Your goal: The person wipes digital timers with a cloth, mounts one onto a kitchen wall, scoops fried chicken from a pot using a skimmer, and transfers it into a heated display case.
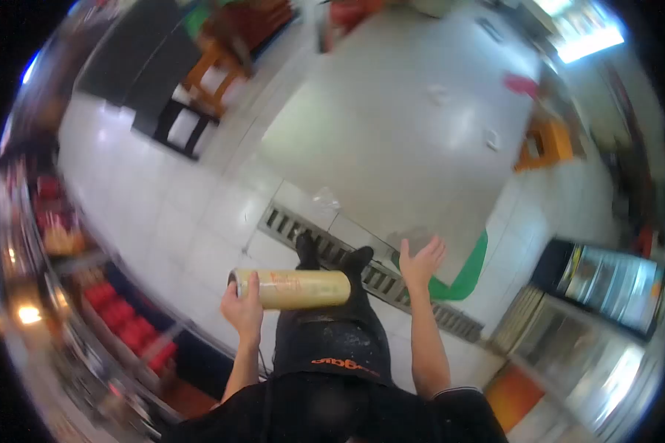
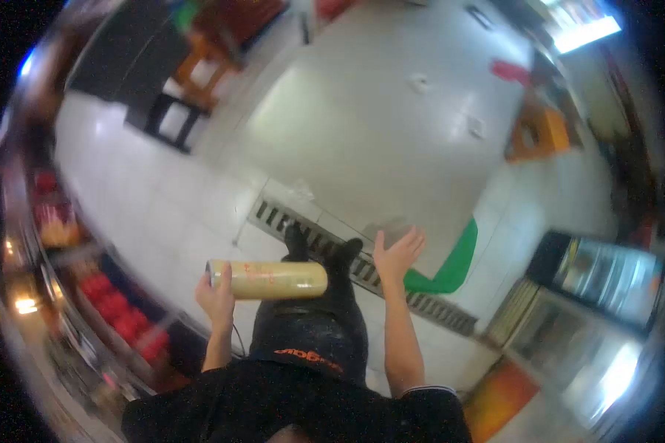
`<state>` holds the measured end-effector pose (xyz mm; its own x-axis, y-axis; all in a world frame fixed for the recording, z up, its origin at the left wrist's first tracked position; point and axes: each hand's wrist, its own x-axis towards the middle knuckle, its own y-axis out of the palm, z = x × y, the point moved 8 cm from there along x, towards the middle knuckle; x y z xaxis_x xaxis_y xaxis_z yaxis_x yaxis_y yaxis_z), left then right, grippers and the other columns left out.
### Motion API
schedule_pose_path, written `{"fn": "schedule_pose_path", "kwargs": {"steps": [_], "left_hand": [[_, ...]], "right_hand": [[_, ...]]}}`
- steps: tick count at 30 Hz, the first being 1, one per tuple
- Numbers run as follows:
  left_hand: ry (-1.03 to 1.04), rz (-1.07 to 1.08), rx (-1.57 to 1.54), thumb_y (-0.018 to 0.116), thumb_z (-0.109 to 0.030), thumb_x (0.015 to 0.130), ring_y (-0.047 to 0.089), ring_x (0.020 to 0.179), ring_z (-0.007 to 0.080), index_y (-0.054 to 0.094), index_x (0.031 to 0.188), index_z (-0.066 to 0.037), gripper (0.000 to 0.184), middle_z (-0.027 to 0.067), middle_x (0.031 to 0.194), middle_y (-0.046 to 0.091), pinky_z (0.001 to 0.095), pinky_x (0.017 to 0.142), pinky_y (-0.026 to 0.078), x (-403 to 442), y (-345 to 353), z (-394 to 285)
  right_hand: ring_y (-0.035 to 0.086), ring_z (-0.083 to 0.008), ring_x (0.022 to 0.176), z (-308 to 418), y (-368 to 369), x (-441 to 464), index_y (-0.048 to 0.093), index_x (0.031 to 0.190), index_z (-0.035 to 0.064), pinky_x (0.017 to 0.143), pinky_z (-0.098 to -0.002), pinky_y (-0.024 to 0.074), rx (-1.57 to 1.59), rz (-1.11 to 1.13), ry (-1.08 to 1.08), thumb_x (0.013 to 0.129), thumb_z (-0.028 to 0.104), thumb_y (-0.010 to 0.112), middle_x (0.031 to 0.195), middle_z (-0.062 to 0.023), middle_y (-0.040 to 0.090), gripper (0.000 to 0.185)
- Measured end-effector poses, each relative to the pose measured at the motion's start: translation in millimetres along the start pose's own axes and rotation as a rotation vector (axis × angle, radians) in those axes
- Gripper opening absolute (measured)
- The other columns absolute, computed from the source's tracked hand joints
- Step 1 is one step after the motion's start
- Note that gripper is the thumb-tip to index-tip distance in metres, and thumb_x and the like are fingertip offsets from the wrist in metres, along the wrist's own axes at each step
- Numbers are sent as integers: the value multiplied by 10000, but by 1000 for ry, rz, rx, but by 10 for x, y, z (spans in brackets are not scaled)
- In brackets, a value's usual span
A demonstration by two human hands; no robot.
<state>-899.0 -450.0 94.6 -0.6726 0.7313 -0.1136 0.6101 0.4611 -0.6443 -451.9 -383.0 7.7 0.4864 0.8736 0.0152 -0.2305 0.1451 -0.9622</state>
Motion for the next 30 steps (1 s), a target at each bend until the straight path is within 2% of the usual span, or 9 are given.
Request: {"fn": "schedule_pose_path", "kwargs": {"steps": [4,6,9,14,17,19,22,29,30], "left_hand": [[-225,-49,234,730,-414,837,595,635,326,703,839,-33,381,130,680,639,430,664,466,84,556,1288],[-58,-101,173,768,-388,797,585,641,286,648,729,-69,348,100,644,597,395,717,444,288,1102,1473],[109,-110,153,768,-342,799,592,642,274,612,686,-97,311,69,628,580,386,748,445,651,1939,1752],[365,-77,31,713,-218,775,603,752,226,611,750,-129,138,36,708,579,374,827,462,1228,3332,2098],[522,154,55,687,-188,761,591,898,216,652,847,-145,102,19,865,595,373,915,447,1349,4171,2177],[966,172,143,610,-205,769,568,920,187,627,824,-154,77,0,891,592,342,939,436,1345,4404,1895],[1123,188,292,609,-189,791,572,944,182,639,840,-164,63,-5,904,590,326,979,418,1541,4948,1955],[618,295,361,575,-185,852,592,1114,258,700,1031,-118,228,58,1136,663,385,1006,432,2246,5605,1810],[342,354,-90,569,-197,855,595,1126,266,696,1079,-103,274,77,1174,661,405,990,447,2348,5544,1876]], "right_hand": [[246,-445,1434,690,885,447,294,1475,-58,1152,-563,211,-49,251,-121,929,502,598,1547,-270,275,839],[251,-418,1442,1006,1023,582,306,1478,-51,1151,-565,210,-192,-38,-264,947,543,550,1549,-275,277,833],[269,-393,1441,1318,1091,593,318,1468,-63,1161,-534,213,-221,-91,-264,966,520,529,1533,-277,306,797],[292,-403,1426,1170,1271,615,319,1456,-91,1162,-467,257,-83,-28,-249,993,444,505,1520,-281,318,731],[308,-393,1414,1168,1288,639,314,1459,-87,1162,-468,265,53,18,-239,1002,397,499,1524,-275,304,692],[311,-382,1410,1103,1338,675,310,1461,-81,1164,-464,265,110,26,-209,1006,382,494,1523,-269,300,675],[318,-366,1402,1107,1420,682,304,1465,-65,1164,-460,266,242,36,-152,1011,361,484,1517,-258,297,648],[344,-353,1382,1075,1401,622,309,1473,-21,1154,-459,281,197,40,-103,1015,364,469,1522,-230,288,619],[347,-355,1382,1096,1395,627,310,1475,-17,1156,-457,278,223,30,-92,1018,362,465,1525,-228,287,613]]}}
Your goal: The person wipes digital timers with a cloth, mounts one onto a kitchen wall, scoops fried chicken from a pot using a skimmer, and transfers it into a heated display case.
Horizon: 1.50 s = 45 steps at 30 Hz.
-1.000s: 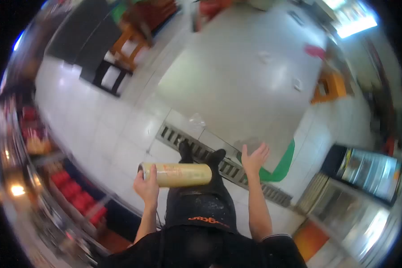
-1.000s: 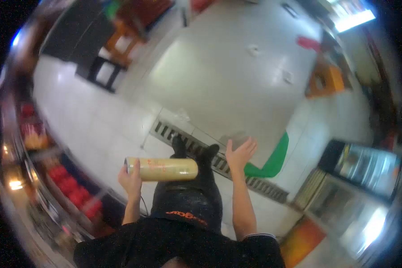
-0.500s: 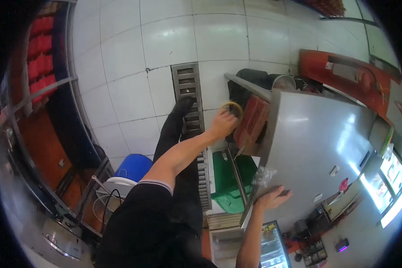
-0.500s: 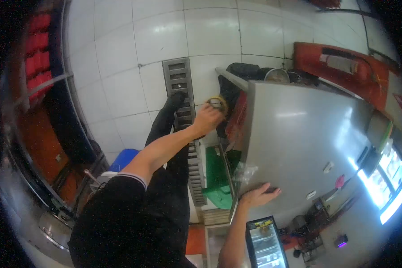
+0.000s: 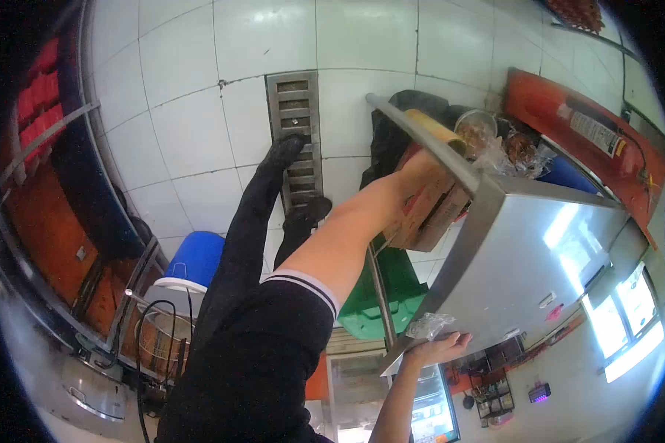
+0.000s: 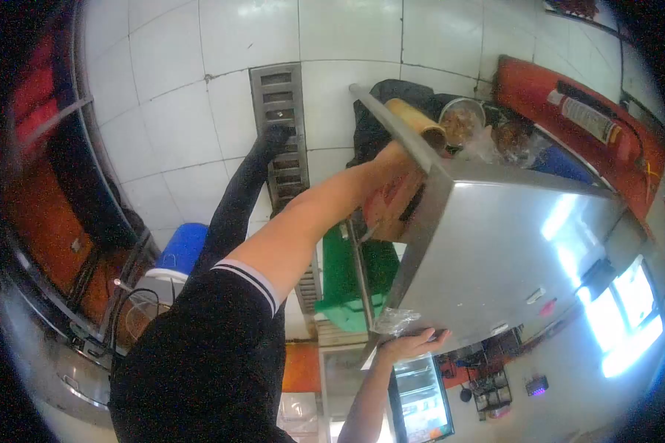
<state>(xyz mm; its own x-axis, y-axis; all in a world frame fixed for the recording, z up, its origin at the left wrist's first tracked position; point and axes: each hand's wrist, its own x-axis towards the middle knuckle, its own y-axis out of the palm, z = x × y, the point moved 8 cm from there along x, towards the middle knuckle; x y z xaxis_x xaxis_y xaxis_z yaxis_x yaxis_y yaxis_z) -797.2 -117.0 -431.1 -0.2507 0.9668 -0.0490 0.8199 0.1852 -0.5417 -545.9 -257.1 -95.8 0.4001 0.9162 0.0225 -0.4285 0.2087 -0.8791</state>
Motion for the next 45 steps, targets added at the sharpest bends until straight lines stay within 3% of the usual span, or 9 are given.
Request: {"fn": "schedule_pose_path", "kwargs": {"steps": [11,16,19,21,25,28,29,36,45], "left_hand": [[191,360,294,592,-56,799,310,1435,365,478,1330,82,560,231,1530,329,510,1177,252,-1485,-800,-345],[-175,691,-208,643,-191,829,684,730,340,676,725,-54,174,169,751,679,463,678,528,-3212,-2441,-1097],[-374,1015,-150,690,-314,914,582,668,146,684,849,-77,246,67,759,660,335,627,481,-3845,-3222,-1996],[-404,919,-181,703,-331,910,570,694,130,684,903,-77,255,52,802,661,328,642,478,-3956,-3429,-2311],[-340,608,-357,706,-409,886,638,745,173,685,1072,-89,371,46,896,691,326,685,508,-3781,-3804,-2846],[-339,465,-328,688,-406,890,666,914,194,700,1070,-82,371,87,953,702,344,838,523,-3712,-3868,-2702],[-344,358,-303,671,-400,889,676,909,220,707,1061,-84,362,97,962,705,353,821,526,-3631,-3974,-2603],[-188,343,-318,618,-487,904,686,939,299,696,1141,-110,452,147,1006,709,398,852,534,-2910,-4570,-1804],[-362,-17,-37,700,-353,862,673,726,262,685,920,-61,298,102,783,691,372,679,534,-1668,-8338,-542]], "right_hand": [[365,-397,1384,171,-247,80,418,1391,-80,1148,-476,275,-241,-130,-221,959,285,570,1483,-264,395,586],[381,-377,1382,463,-600,49,464,1360,-60,1141,-479,280,-297,-218,-191,921,302,619,1463,-242,434,589],[389,-383,1376,350,-766,-16,503,1317,-43,1125,-500,290,-228,-225,-189,900,312,649,1464,-224,444,567],[531,-402,1218,404,-926,-24,546,1252,-26,1027,-502,410,-149,-323,-379,905,252,637,1264,-259,570,453],[620,-285,1076,-62,-1028,-228,571,1246,-26,960,-386,471,567,127,386,1011,221,528,1138,-185,659,343],[511,-327,1268,-594,-646,-641,480,1379,-50,1056,-416,415,238,60,-262,1031,249,474,1392,-207,530,459],[536,-317,1241,6,-817,-890,519,1329,-92,1083,-449,376,-356,117,-250,986,160,519,1344,-253,550,425],[558,-309,1218,1972,1483,-1061,546,1291,-93,1060,-450,401,-64,787,-525,978,170,530,1305,-246,578,409],[586,-299,1187,4807,3492,-1642,581,1242,-94,1030,-450,433,-57,1239,-352,967,184,545,1255,-237,613,393]]}}
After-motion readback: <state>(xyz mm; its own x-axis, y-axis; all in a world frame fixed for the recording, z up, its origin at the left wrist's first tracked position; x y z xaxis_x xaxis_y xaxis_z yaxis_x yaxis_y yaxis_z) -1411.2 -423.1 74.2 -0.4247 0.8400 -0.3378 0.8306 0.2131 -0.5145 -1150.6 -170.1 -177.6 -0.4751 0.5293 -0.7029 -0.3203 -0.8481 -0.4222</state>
